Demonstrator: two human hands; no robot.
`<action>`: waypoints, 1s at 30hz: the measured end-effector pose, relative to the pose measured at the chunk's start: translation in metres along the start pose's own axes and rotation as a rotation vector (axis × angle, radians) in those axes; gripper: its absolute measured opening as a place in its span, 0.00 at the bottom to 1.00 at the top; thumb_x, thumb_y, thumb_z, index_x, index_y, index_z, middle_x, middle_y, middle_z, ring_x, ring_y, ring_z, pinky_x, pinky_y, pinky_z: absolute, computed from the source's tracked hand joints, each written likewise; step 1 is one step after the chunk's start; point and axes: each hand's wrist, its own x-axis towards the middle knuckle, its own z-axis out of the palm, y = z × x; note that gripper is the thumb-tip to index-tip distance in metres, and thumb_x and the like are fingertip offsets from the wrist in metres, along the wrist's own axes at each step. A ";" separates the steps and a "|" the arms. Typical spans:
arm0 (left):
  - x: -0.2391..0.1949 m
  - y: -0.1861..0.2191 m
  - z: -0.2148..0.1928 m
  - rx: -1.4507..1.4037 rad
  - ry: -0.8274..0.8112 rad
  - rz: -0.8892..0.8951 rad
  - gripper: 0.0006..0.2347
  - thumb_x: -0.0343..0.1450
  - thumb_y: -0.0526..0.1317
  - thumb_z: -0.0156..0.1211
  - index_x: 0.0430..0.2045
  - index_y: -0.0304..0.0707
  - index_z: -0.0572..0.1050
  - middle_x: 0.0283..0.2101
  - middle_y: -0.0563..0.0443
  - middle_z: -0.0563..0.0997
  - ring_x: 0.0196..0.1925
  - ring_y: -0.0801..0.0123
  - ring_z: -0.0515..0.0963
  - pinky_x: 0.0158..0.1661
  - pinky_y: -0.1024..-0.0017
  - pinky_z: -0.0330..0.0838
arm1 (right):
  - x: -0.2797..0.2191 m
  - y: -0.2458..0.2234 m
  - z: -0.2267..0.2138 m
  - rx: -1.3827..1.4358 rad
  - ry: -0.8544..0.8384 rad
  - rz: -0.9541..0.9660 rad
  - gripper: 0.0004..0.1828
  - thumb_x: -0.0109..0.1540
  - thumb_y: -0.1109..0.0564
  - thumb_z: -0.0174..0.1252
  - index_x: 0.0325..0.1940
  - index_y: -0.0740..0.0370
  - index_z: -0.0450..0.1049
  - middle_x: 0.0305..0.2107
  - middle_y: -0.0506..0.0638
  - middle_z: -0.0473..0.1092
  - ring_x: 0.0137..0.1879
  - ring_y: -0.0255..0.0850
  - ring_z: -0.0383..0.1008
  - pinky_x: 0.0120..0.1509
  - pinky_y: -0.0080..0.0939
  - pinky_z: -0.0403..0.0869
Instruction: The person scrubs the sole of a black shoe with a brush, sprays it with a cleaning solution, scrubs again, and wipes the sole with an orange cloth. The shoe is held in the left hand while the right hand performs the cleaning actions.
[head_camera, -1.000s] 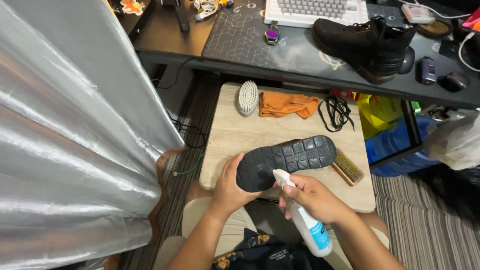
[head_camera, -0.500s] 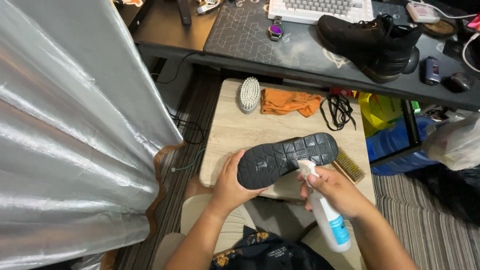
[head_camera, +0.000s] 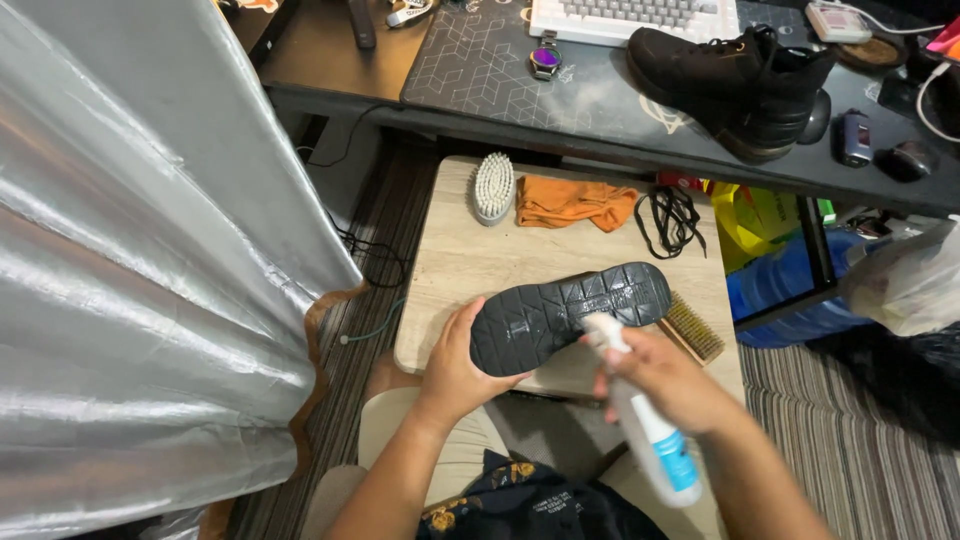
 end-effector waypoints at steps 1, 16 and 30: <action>-0.001 0.000 -0.001 0.001 -0.002 -0.001 0.50 0.44 0.48 0.86 0.63 0.34 0.68 0.58 0.36 0.75 0.63 0.47 0.75 0.63 0.55 0.68 | 0.002 -0.002 0.012 0.002 0.000 0.001 0.17 0.65 0.54 0.53 0.49 0.70 0.75 0.23 0.66 0.78 0.22 0.54 0.84 0.25 0.52 0.83; 0.004 0.015 -0.012 -0.015 -0.079 -0.082 0.50 0.44 0.49 0.84 0.64 0.35 0.67 0.59 0.36 0.75 0.63 0.45 0.74 0.64 0.53 0.68 | 0.009 -0.016 -0.003 -0.048 0.078 -0.033 0.29 0.61 0.52 0.56 0.66 0.60 0.68 0.29 0.69 0.80 0.29 0.58 0.86 0.31 0.57 0.84; 0.008 0.022 -0.017 0.040 -0.153 -0.176 0.48 0.52 0.50 0.86 0.66 0.38 0.62 0.66 0.44 0.70 0.69 0.54 0.68 0.67 0.56 0.63 | 0.050 -0.038 -0.116 -0.496 1.094 -0.427 0.25 0.74 0.59 0.55 0.70 0.67 0.54 0.52 0.64 0.69 0.55 0.54 0.72 0.56 0.54 0.71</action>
